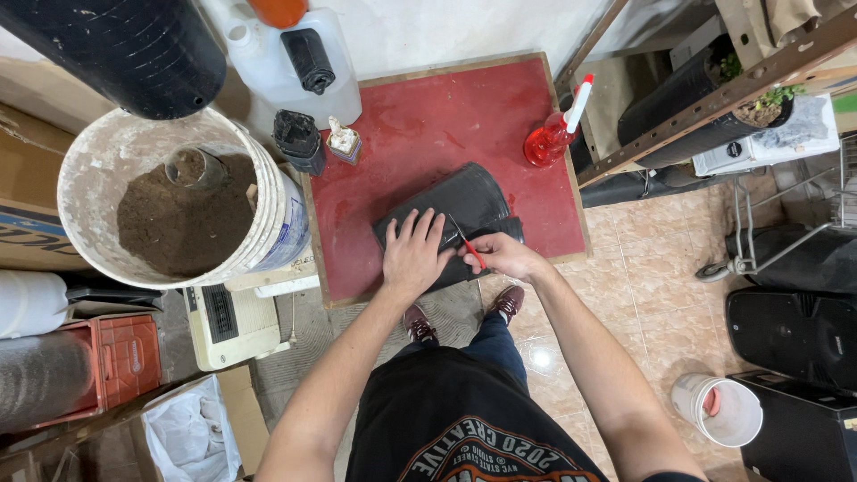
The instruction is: The person uses red-handled scissors to cut a black plastic nursery pot placed on a red workbench. They make a long vertical cut along the side of the pot, then rotate it to continue cutting around the circumference. The pot is eventually cut into two separate pieces.
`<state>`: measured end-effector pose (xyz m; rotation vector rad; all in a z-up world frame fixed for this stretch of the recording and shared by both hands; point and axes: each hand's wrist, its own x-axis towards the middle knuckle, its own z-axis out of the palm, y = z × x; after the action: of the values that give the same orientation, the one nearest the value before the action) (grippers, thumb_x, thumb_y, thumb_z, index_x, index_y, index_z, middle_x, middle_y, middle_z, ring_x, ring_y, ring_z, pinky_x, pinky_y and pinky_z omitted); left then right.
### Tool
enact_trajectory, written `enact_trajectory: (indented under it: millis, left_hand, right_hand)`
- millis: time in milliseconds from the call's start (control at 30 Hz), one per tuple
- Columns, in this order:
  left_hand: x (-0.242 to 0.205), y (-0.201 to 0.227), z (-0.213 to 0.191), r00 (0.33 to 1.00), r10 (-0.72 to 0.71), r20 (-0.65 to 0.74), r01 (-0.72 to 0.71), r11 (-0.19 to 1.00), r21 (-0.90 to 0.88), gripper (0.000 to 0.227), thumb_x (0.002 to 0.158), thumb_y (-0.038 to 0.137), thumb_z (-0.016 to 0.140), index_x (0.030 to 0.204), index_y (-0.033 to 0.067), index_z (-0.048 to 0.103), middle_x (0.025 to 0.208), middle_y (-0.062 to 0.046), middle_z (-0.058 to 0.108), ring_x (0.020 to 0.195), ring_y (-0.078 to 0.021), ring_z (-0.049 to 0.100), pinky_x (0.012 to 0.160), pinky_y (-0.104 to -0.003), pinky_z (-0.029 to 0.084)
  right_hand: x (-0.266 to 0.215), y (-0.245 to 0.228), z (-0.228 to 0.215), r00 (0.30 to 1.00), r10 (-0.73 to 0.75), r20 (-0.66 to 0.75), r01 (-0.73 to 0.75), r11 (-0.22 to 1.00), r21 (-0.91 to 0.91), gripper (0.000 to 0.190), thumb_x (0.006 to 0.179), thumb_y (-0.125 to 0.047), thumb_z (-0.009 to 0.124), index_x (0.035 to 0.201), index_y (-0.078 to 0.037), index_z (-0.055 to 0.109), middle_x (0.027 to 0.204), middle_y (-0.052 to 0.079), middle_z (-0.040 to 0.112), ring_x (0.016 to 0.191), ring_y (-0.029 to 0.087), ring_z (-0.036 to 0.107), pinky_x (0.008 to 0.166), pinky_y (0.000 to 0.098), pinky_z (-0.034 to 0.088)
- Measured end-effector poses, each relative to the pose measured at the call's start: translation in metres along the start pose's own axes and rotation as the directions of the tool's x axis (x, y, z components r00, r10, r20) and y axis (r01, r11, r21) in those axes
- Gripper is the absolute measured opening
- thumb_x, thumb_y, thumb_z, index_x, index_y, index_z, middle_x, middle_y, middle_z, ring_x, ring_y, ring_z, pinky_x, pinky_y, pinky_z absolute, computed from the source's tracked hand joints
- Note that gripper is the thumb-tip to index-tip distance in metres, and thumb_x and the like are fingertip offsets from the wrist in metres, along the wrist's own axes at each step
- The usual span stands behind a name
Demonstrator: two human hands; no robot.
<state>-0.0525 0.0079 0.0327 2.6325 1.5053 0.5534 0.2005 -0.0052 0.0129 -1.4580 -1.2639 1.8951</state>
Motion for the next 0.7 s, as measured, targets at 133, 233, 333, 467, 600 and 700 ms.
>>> enact_trajectory:
  millis: [133,233,333,467,600,700]
  left_hand:
    - [0.007,-0.008,0.001,0.998,-0.042,-0.053,0.038,0.997,-0.07,0.059,0.097,0.056,0.08,0.143,0.0201,0.075,0.146,-0.004,0.072,0.143,-0.0281,0.066,0.12,-0.061,0.049]
    - [0.036,-0.009,-0.053,0.917,-0.222,0.332,0.285,0.946,-0.156,0.097,0.083,0.057,0.091,0.165,0.0204,0.055,0.17,-0.014,0.049,0.163,-0.0422,0.042,0.125,-0.077,0.038]
    - [0.056,-0.017,-0.079,0.642,-0.283,0.712,0.482,0.872,-0.088,0.139,0.075,0.079,0.088,0.182,0.0241,0.019,0.183,-0.022,0.03,0.174,-0.0443,0.02,0.13,-0.082,0.02]
    - [0.057,-0.016,-0.067,0.604,-0.282,0.745,0.496,0.865,-0.074,0.135,0.076,0.068,0.088,0.181,0.0154,0.021,0.174,-0.018,0.046,0.165,-0.0361,0.042,0.125,-0.074,0.037]
    - [0.052,-0.009,-0.051,0.633,-0.281,0.721,0.464,0.884,-0.063,0.124,0.078,0.064,0.089,0.177,0.0169,0.03,0.166,-0.012,0.055,0.155,-0.0329,0.053,0.117,-0.068,0.047]
    - [0.055,-0.005,-0.062,0.635,-0.26,0.728,0.46,0.884,-0.086,0.126,0.078,0.066,0.09,0.177,0.0174,0.03,0.169,-0.01,0.053,0.158,-0.0313,0.051,0.117,-0.069,0.046]
  right_hand:
    - [-0.005,0.003,0.0,1.0,-0.016,-0.019,0.016,1.0,-0.004,0.04,0.099,-0.023,0.089,0.13,0.001,0.081,0.074,0.013,0.079,0.055,0.004,0.055,0.047,0.0132,0.042]
    - [0.001,0.015,0.0,1.0,-0.029,0.005,0.029,0.999,-0.039,0.04,0.097,-0.023,0.092,0.13,-0.001,0.083,0.077,0.012,0.082,0.061,0.005,0.064,0.049,0.0135,0.044]
    - [-0.005,0.013,0.011,0.999,-0.032,-0.011,0.031,0.998,-0.053,0.04,0.097,-0.021,0.093,0.129,0.0,0.083,0.078,0.013,0.083,0.065,0.008,0.071,0.051,0.0134,0.047]
    - [-0.019,-0.013,0.021,0.999,-0.016,-0.032,0.016,1.0,-0.003,0.042,0.099,-0.024,0.09,0.132,0.0,0.082,0.079,0.015,0.082,0.067,0.01,0.068,0.053,0.0171,0.05]
    - [-0.015,-0.013,0.019,0.998,0.005,-0.058,-0.004,1.0,0.02,0.048,0.1,-0.034,0.09,0.135,-0.001,0.082,0.077,0.016,0.081,0.066,0.01,0.063,0.054,0.0191,0.052]
    - [-0.019,-0.017,0.016,0.999,-0.012,-0.038,0.011,1.0,-0.018,0.052,0.097,-0.032,0.092,0.138,-0.002,0.08,0.078,0.017,0.083,0.064,0.01,0.063,0.056,0.0198,0.053]
